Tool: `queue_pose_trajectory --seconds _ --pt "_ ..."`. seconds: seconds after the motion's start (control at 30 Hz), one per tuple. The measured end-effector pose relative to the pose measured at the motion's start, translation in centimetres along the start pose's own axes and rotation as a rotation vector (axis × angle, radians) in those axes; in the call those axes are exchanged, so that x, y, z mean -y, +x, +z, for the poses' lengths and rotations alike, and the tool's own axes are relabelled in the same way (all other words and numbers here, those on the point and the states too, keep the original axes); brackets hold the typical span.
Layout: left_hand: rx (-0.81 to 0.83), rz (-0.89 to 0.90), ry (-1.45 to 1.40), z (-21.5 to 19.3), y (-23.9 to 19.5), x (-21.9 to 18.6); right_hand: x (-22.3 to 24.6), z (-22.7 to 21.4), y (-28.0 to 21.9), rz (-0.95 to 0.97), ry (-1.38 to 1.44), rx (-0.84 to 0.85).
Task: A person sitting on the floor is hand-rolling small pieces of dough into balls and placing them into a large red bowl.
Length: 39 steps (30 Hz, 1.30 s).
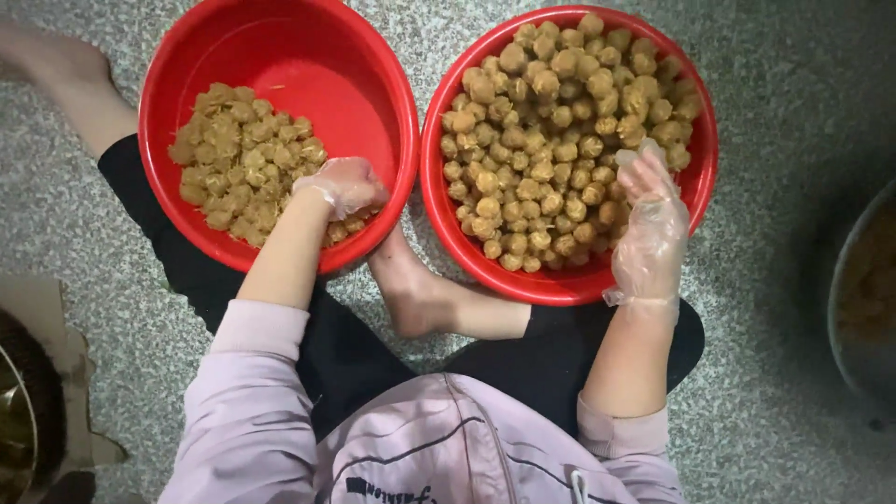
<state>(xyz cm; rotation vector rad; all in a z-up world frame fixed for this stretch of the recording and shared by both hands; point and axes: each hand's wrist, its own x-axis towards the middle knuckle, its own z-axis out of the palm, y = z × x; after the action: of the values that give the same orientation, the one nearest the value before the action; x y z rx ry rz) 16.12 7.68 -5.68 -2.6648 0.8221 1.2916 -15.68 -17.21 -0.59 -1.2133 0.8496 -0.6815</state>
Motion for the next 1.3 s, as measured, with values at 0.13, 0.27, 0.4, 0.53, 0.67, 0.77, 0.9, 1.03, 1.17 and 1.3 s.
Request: queue_pose_trajectory --seconds 0.13,0.27,0.4,0.53,0.67,0.77,0.9,1.03,1.17,1.3 --pt "-0.027 0.087 0.016 0.4 0.0 0.4 -1.0 -0.5 -0.2 -0.145 -0.005 0.051" --pt "-0.095 0.121 -0.109 3.9 4.1 2.2 -0.8 0.3 -0.7 -0.268 0.015 0.073" --pt "-0.12 0.147 -0.249 3.1 1.1 1.6 -1.6 -0.1 -0.6 -0.355 -0.008 0.075" --pt "-0.27 0.331 -0.512 1.6 -2.3 2.1 0.4 0.5 -1.4 -0.485 -0.266 0.152" --pt "-0.624 0.491 -1.057 -0.7 -6.3 1.2 -0.3 0.4 -1.3 -0.535 -0.147 0.103" --pt "-0.587 0.696 -0.975 -0.4 -9.6 -2.8 0.5 4.3 -2.7 -0.353 0.017 0.038" --pt "-0.228 0.828 -1.094 4.6 -12.1 -12.6 2.0 8.7 -5.0 -0.527 -0.493 0.333" --pt "0.719 0.698 -2.144 7.6 -8.4 -14.2 0.7 11.1 -8.1 -0.802 -0.884 0.471" --pt "0.732 0.745 -2.169 8.8 -9.3 -15.7 -0.3 11.5 -6.9 -0.697 -0.617 0.295" --pt "0.686 0.486 -2.125 7.8 -10.5 -15.5 0.3 9.3 -4.6 -0.632 -0.823 0.325"
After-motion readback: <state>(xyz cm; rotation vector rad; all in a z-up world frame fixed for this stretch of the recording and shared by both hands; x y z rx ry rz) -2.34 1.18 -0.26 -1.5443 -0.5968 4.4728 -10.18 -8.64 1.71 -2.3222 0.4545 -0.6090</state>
